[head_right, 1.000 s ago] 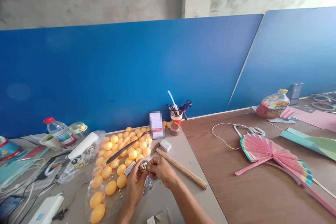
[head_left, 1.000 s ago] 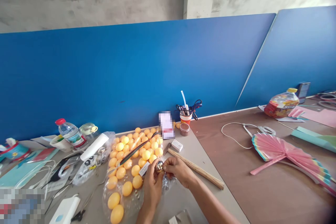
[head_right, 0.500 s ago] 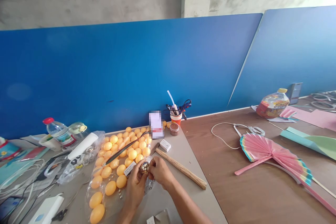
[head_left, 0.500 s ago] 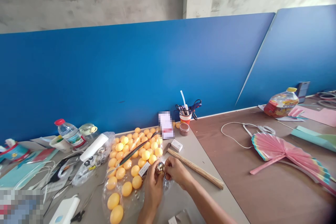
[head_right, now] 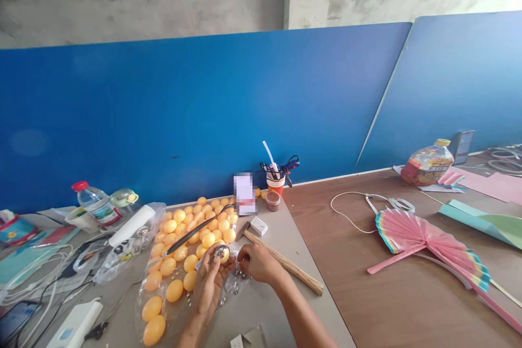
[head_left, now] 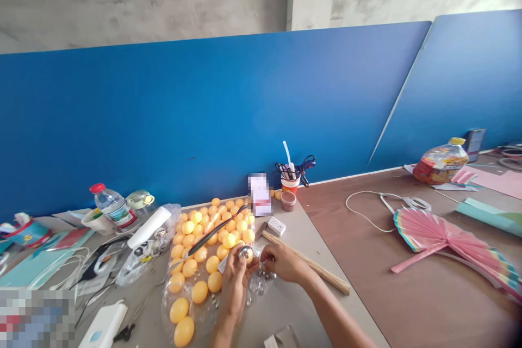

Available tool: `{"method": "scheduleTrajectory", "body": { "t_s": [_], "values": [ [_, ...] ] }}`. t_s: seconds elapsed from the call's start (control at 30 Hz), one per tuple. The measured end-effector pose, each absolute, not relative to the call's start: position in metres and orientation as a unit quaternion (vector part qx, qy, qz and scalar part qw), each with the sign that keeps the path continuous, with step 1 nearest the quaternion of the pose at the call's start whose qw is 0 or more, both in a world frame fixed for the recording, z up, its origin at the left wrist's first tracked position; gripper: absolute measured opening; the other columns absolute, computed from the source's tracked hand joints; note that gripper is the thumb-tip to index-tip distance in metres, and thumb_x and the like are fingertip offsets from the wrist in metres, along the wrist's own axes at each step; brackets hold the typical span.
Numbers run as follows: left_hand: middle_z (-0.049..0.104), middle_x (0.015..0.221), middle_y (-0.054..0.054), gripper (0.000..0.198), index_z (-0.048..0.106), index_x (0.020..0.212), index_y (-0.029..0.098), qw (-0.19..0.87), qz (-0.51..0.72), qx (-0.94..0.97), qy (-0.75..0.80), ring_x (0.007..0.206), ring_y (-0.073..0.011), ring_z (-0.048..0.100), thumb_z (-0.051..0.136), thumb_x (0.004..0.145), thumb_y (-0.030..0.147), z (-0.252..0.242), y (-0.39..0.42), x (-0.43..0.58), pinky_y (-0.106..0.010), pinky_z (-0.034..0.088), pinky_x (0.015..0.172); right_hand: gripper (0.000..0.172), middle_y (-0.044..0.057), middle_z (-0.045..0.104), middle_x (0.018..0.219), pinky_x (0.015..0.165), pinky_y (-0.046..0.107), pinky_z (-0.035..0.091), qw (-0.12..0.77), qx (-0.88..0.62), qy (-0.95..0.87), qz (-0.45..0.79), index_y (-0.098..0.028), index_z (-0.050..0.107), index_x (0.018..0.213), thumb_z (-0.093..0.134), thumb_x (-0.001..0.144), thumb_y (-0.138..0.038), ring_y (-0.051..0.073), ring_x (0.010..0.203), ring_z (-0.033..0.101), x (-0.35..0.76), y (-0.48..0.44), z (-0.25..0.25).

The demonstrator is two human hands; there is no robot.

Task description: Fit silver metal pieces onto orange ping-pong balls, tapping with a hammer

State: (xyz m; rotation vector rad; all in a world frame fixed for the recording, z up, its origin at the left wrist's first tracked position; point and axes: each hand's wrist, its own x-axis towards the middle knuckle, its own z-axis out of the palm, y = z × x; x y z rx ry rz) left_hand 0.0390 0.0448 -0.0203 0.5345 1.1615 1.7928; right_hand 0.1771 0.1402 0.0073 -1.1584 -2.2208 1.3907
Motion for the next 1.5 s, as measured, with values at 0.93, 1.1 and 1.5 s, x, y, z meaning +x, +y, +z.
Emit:
{"method": "scheduleTrajectory", "body": {
  "t_s": [0.93,1.1,1.5],
  "values": [
    [0.072,0.096,-0.005,0.059,0.062,0.117,0.022,0.460,0.748,0.182,0.443,0.080,-0.0220,0.073,0.086,0.066,0.039,-0.017,0.044,0.038,-0.038,0.059,0.080,0.020,0.009,0.068,0.090,0.062,0.027,0.034,0.077,-0.387,-0.870,0.295,-0.016,0.072,0.078,0.056,0.074,-0.006,0.017,0.072,0.059,0.166,0.128,-0.003],
    [0.072,0.093,-0.004,0.053,0.063,0.107,0.020,0.461,0.739,0.189,0.454,0.079,-0.0216,0.073,0.087,0.064,0.041,-0.016,0.046,0.038,-0.037,0.059,0.079,0.019,0.007,0.068,0.084,0.068,0.025,0.039,0.190,-0.396,-0.823,0.359,-0.015,0.067,0.073,0.056,0.067,0.000,0.017,0.077,0.060,0.165,0.131,0.001],
    [0.071,0.097,-0.003,0.055,0.063,0.108,0.021,0.472,0.735,0.188,0.449,0.079,-0.0212,0.073,0.088,0.064,0.040,-0.017,0.044,0.036,-0.035,0.059,0.078,0.013,-0.002,0.055,0.063,0.060,0.025,0.033,0.255,-0.412,-0.731,0.481,-0.018,0.053,0.063,0.055,0.065,-0.006,0.013,0.062,0.048,0.163,0.134,0.008]
  ]
}}
